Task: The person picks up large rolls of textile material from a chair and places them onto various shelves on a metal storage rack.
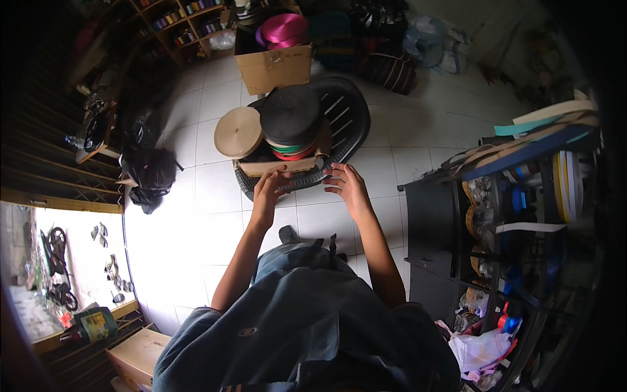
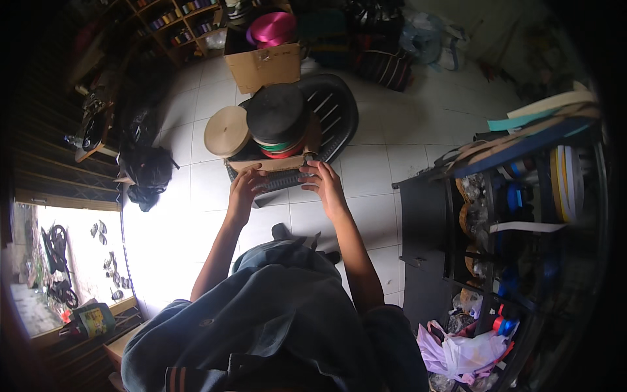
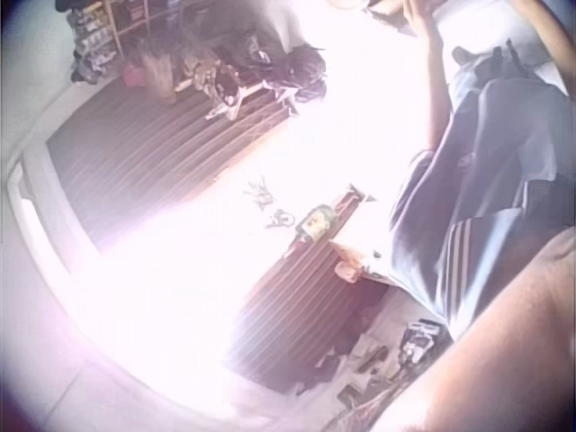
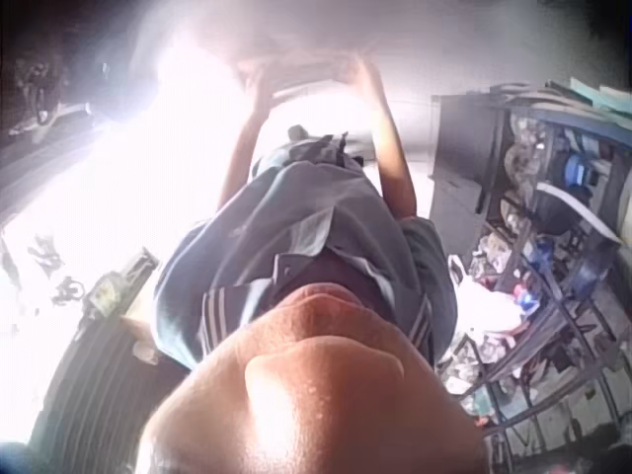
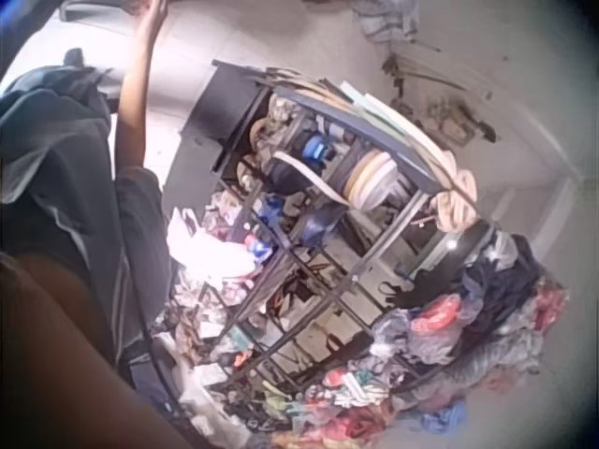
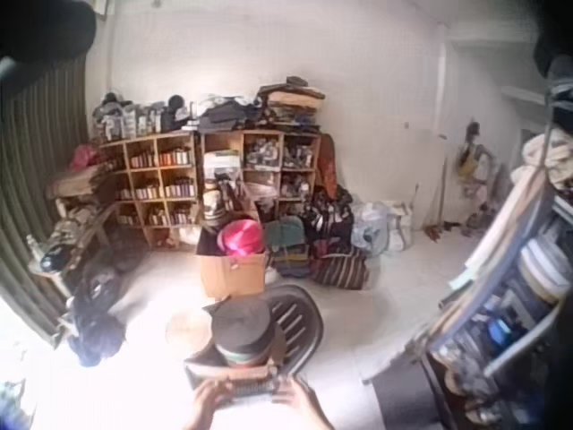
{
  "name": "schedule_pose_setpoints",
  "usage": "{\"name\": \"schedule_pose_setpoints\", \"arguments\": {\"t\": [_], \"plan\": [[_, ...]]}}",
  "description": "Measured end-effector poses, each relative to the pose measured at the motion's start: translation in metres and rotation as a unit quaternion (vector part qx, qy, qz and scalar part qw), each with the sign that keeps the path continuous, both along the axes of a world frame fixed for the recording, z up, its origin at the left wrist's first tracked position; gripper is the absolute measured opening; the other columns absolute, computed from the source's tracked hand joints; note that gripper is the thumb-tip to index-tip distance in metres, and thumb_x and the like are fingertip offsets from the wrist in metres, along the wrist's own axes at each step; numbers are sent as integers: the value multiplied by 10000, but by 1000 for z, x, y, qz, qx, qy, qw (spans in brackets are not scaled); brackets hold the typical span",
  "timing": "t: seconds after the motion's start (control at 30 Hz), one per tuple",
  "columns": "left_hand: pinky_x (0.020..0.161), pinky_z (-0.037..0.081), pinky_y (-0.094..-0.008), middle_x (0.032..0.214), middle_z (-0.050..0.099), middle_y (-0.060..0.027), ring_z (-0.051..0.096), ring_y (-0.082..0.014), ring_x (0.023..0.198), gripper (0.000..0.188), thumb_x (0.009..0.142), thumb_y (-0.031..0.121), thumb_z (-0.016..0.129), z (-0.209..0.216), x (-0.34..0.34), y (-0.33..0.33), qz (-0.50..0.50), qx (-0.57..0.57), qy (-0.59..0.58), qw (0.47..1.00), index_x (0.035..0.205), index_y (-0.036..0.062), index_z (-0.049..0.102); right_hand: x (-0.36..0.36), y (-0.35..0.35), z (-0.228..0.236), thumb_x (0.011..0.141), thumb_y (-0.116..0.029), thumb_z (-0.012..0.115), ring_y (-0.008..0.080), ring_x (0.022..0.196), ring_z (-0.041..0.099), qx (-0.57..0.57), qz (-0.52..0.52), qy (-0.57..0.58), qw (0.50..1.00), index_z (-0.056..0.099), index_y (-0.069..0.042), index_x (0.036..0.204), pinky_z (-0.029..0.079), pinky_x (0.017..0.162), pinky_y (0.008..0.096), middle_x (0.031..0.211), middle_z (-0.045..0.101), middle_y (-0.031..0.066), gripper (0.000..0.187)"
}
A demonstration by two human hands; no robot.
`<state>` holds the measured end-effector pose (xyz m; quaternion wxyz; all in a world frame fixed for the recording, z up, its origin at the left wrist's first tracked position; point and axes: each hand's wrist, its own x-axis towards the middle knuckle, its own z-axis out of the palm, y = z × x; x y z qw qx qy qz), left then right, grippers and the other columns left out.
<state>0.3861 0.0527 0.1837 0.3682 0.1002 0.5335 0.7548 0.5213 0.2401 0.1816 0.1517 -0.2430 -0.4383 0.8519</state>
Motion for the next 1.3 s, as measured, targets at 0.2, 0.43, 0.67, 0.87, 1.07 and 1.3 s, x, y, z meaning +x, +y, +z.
{"name": "schedule_pose_setpoints", "arguments": {"t": [0.2, 0.43, 0.67, 0.87, 1.07, 1.3], "plan": [[767, 472, -300, 1046, 626, -71, 621, -168, 920, 358, 976, 272, 437, -31, -72, -50, 68, -58, 13, 996, 1228, 30, 515, -83, -21, -51, 952, -328, 503, 217, 876, 638, 19, 37, -117, 992, 520, -69, 1153, 512, 749, 352, 1062, 625, 114, 328], [769, 491, -300, 1032, 618, -89, 624, -186, 922, 363, 974, 255, 440, -67, -147, -17, 33, -104, -24, 994, 1235, 13, 511, -140, 16, -111, 902, -362, 599, 203, 998, 577, 23, -65, -212, 975, 464, -112, 1237, 499, 766, 374, 1181, 538, 64, 440], [817, 495, -320, 1076, 620, -125, 624, -203, 953, 375, 980, 259, 426, -106, -228, 72, 7, -83, -45, 995, 1250, 10, 502, -198, 57, -140, 842, -362, 687, 246, 1161, 473, 205, -173, -253, 930, 386, -66, 1330, 426, 903, 368, 1300, 458, 152, 645], [817, 478, -369, 1043, 627, -159, 611, -255, 940, 394, 925, 290, 539, -155, -266, 124, 47, -139, 111, 983, 1163, -24, 557, -223, 83, -170, 814, -324, 723, 283, 1166, 490, 372, -172, -262, 873, 355, 5, 1342, 385, 983, 386, 1269, 480, 179, 722], [942, 418, -395, 1221, 552, -207, 532, -312, 1136, 583, 834, 396, 640, -199, -312, 152, 43, -486, 287, 824, 1241, -7, 530, -232, 96, -169, 776, -348, 755, 242, 1099, 536, 227, -145, -251, 930, 356, 8, 1341, 450, 864, 328, 1244, 505, 155, 777], [971, 415, -348, 1245, 565, -185, 538, -269, 1149, 700, 852, 480, 631, -169, -318, 163, -66, -345, -19, 936, 1321, -16, 476, -220, 100, -159, 768, -310, 761, 160, 966, 583, 146, -133, -215, 956, 502, 6, 1227, 460, 759, 275, 1097, 592, 93, 615]]}}
